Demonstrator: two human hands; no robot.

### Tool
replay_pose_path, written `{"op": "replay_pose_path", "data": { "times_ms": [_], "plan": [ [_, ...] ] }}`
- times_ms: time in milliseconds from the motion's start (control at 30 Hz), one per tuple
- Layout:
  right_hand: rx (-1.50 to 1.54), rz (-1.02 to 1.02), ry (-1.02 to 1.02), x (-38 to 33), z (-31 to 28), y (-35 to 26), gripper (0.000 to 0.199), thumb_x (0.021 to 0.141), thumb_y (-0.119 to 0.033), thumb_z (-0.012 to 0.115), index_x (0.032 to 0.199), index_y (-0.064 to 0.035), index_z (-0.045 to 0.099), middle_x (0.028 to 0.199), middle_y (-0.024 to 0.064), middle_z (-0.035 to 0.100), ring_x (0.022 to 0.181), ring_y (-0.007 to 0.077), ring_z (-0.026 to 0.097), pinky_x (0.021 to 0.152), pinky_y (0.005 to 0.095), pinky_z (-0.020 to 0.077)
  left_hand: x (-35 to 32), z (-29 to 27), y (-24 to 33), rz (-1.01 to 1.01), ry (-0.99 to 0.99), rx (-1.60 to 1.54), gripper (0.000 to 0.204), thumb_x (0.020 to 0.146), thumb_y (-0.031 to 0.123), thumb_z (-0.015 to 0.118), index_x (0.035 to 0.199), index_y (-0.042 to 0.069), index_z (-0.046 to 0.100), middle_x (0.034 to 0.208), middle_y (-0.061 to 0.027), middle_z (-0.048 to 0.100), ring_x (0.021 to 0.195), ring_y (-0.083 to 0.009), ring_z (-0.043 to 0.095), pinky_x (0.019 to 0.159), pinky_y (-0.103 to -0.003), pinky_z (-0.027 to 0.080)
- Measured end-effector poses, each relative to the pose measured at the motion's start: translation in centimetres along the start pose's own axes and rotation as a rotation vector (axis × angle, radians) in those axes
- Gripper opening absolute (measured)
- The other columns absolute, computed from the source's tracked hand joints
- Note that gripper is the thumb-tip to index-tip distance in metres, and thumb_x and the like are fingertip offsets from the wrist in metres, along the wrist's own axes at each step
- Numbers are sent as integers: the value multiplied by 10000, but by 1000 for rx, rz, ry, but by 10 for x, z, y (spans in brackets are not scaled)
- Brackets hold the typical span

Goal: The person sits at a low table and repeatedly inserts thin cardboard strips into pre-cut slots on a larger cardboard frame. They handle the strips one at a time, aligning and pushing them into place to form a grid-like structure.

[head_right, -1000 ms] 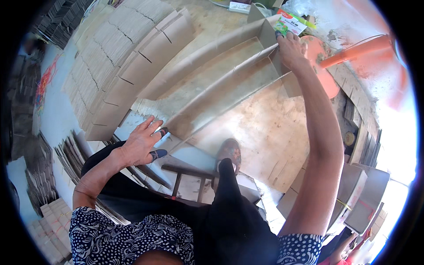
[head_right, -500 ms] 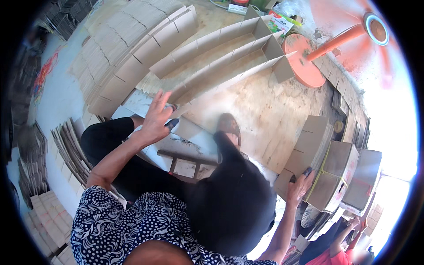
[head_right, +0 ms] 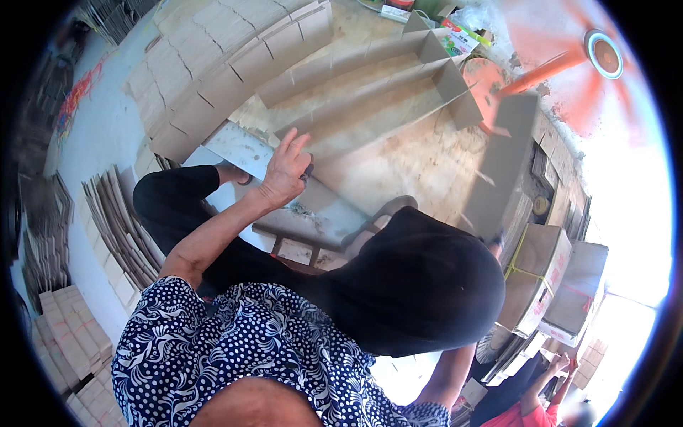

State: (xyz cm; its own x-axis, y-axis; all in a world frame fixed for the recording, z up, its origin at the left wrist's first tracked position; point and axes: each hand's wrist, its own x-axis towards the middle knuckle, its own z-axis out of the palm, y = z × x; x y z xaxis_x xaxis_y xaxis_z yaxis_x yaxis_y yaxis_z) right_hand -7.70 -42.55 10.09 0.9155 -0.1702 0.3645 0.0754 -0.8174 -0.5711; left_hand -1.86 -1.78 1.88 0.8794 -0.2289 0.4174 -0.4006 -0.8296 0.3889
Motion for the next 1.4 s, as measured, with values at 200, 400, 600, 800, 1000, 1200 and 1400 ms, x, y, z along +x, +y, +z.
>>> {"op": "replay_pose_path", "data": {
  "times_ms": [200, 400, 600, 800, 1000, 1200, 1400],
  "plan": [
    [281, -207, -397, 68, 109, -85, 437, 906, -133, 574, 1310, -13, 454, 1139, 152, 621, 981, 239, 624, 840, 329, 484, -16, 6, -8, -275, -391, -173, 189, 711, -48, 512, 886, 21, 495, 889, -200, 612, 824, -426, 576, 669, -506, 441],
    [367, -407, -553, 84, 151, -131, 761, 767, 108, 560, 1448, -110, 299, 1138, 161, 610, 964, 218, 599, 877, 269, 448, -9, 7, -2, -281, -353, -223, 80, 805, 41, 475, 867, 22, 522, 812, -224, 618, 798, -414, 605, 684, -503, 453],
    [325, -363, -692, 81, 148, -143, 767, 778, 81, 562, 1464, -90, 264, 1190, 138, 574, 997, 199, 565, 884, 273, 437, -14, 12, -14, -254, -295, -210, 171, 738, -40, 498, 901, 9, 512, 772, -221, 617, 737, -416, 606, 626, -497, 459],
    [890, 588, -851, 82, 162, -131, 645, 853, -63, 629, 1434, -98, 352, 1226, 77, 532, 1041, 150, 515, 904, 242, 415, -12, 13, -15, -237, -303, -233, 157, 739, -35, 507, 887, 16, 526, 770, -217, 620, 736, -411, 610, 629, -492, 466],
    [333, -240, -777, 58, 172, -132, 886, 729, 138, 532, 1487, -192, 214, 855, 128, 595, 750, 212, 560, 759, 269, 472, -10, 9, -16, -254, -324, -248, 138, 745, -27, 510, 869, 31, 529, 785, -207, 623, 741, -407, 610, 633, -489, 469],
    [345, -444, -690, 42, 178, -131, 1016, 654, 120, 584, 1501, -109, 73, 956, 178, 642, 797, 254, 639, 738, 293, 497, 2, -11, -17, -192, -203, -268, 221, 743, 44, 616, 958, 26, 569, 937, -197, 605, 926, -392, 570, 753, -471, 463],
    [324, -423, -696, 51, 181, -140, 996, 692, 122, 586, 1507, -175, 96, 968, 137, 648, 819, 217, 626, 766, 280, 491, 32, -15, -61, -297, -21, 49, 337, 691, 46, 684, 1003, 19, 560, 1073, -167, 575, 1050, -360, 508, 848, -450, 433]
  ]
}}
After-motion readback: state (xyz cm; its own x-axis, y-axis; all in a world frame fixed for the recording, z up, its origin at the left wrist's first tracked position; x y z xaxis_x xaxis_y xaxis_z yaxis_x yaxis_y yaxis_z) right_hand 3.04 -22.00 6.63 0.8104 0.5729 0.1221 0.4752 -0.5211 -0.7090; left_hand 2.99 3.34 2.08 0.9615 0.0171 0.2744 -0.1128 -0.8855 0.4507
